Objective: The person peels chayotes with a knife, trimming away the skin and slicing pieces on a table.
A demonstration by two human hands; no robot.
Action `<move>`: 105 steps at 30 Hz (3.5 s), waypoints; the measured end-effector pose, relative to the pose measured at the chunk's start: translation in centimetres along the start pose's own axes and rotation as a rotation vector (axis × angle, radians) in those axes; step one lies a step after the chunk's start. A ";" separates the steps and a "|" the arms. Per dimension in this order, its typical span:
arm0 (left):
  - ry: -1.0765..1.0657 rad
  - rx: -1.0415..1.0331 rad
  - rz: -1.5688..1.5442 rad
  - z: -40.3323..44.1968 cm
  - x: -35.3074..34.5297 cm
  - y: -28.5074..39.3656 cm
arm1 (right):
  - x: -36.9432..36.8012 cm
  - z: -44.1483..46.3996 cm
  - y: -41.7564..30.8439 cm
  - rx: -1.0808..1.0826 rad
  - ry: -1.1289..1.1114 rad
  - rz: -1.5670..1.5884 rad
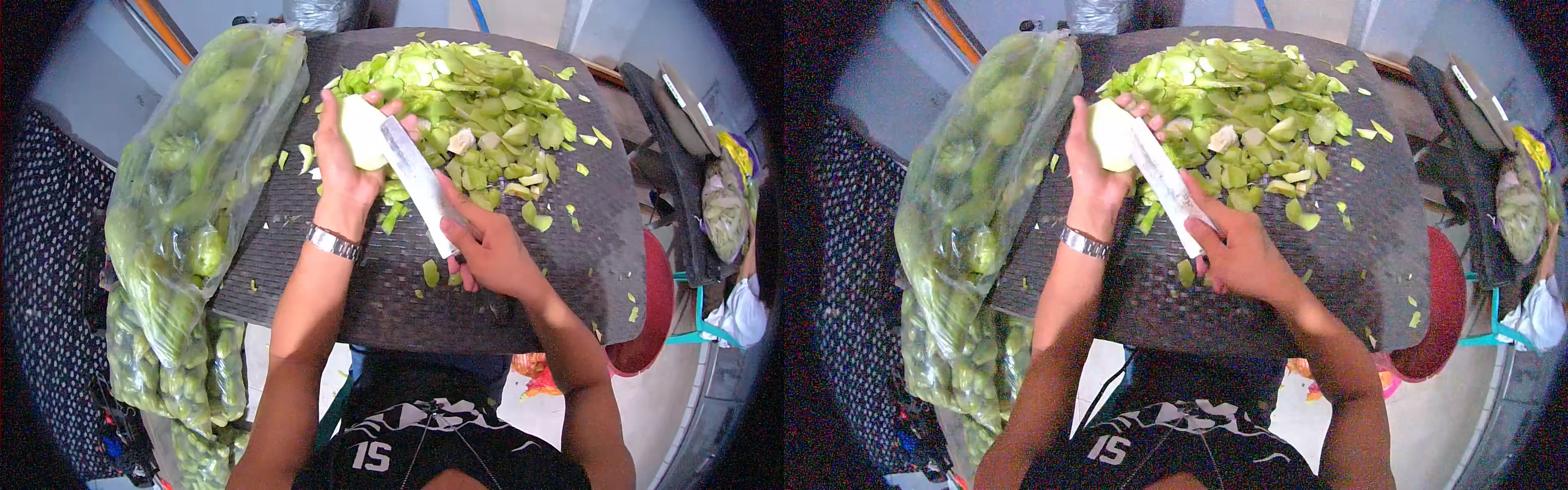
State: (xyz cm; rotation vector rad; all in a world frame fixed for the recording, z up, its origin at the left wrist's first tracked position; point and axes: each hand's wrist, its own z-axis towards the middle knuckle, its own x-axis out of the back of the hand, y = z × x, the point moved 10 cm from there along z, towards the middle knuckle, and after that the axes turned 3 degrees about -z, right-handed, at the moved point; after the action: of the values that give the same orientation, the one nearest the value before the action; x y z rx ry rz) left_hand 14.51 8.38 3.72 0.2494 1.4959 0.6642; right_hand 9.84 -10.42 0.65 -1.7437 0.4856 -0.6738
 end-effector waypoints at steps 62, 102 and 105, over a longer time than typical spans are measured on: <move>0.358 -0.099 -0.111 0.1 4.9 -1.6 | 1.3 0.7 1.0 -0.021 -0.263 0.223; 0.212 -0.213 -0.250 -1.2 1.8 0.0 | 2.2 -1.5 -3.6 0.332 0.311 -0.696; 0.236 -0.231 -0.231 -1.6 2.0 0.1 | 1.9 -1.9 -4.3 0.326 0.360 -0.787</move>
State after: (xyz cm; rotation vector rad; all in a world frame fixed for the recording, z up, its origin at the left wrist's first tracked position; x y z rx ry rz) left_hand 12.79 9.14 2.00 -0.1831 1.6245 0.6896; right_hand 9.94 -11.82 5.52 -1.4725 -0.1049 -1.5467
